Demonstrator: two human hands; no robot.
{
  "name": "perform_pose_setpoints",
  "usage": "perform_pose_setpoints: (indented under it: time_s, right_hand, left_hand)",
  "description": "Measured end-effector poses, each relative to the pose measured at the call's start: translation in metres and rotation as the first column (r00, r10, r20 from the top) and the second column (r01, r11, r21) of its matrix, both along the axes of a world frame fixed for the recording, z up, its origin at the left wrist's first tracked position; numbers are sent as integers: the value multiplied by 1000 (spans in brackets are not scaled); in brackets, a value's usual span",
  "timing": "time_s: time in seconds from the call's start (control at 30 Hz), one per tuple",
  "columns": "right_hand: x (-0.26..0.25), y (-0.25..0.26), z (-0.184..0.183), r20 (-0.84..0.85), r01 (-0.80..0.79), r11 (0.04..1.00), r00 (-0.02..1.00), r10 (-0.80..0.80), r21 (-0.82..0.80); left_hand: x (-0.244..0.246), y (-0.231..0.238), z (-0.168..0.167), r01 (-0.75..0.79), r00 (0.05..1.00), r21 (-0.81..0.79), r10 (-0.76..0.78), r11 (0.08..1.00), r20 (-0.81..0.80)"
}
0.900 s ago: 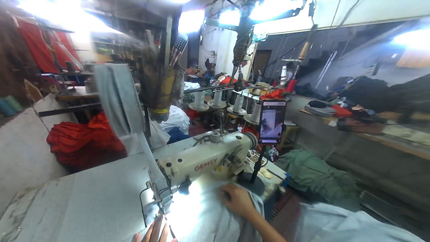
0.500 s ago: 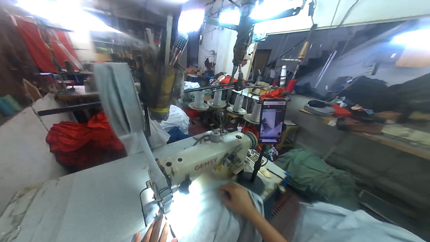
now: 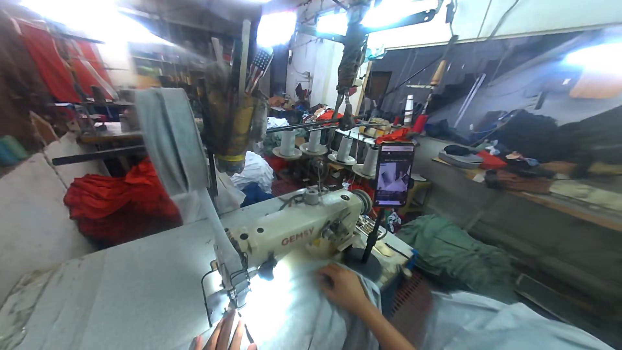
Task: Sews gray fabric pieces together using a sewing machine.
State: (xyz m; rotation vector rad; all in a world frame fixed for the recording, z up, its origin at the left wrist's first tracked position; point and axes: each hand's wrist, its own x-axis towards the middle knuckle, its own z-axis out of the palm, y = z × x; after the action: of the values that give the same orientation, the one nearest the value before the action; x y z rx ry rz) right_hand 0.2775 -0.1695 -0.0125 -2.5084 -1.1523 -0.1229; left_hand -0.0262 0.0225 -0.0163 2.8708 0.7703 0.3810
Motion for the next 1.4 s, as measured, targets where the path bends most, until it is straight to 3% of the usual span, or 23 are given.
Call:
perform_pose_setpoints:
  time_s: [0.4,0.57,0.67,0.73,0.83,1.0,1.2,1.4]
  right_hand:
    - [9,-2,-3,-50,6,1000,999,-7,-30]
    - [-40,22,51,-160,64,967,981,-106,-249]
    - [-110,42,63,-157,-119,993,981,116,-13]
    - [-152,59,54,-205,-257,957,938,281,137]
    - [-182,85,42,-285,-282,958,916,284,48]
    - [-185,112,19,-28,-204,978,979,203,-34]
    - [-168,120,32,-258,-288,955,930,262,-70]
    - [-175,99,29,-228,-331,944,919,321,-7]
  left_hand:
    - [0,1,-4,3,1000,10,-3,1000,15]
    - [1,-3,-15,-63,994,109,54,992,91]
    - [-1,-2,-12,-67,994,72,61,995,89]
    - [0,-1,-12,-53,995,60,48,997,90]
    - [-1,2,-6,-24,997,31,22,999,68]
    - [2,20,1,12,999,33,-13,999,30]
    - [13,31,-1,33,993,81,-42,996,111]
    - [21,57,-9,73,996,65,-77,995,55]
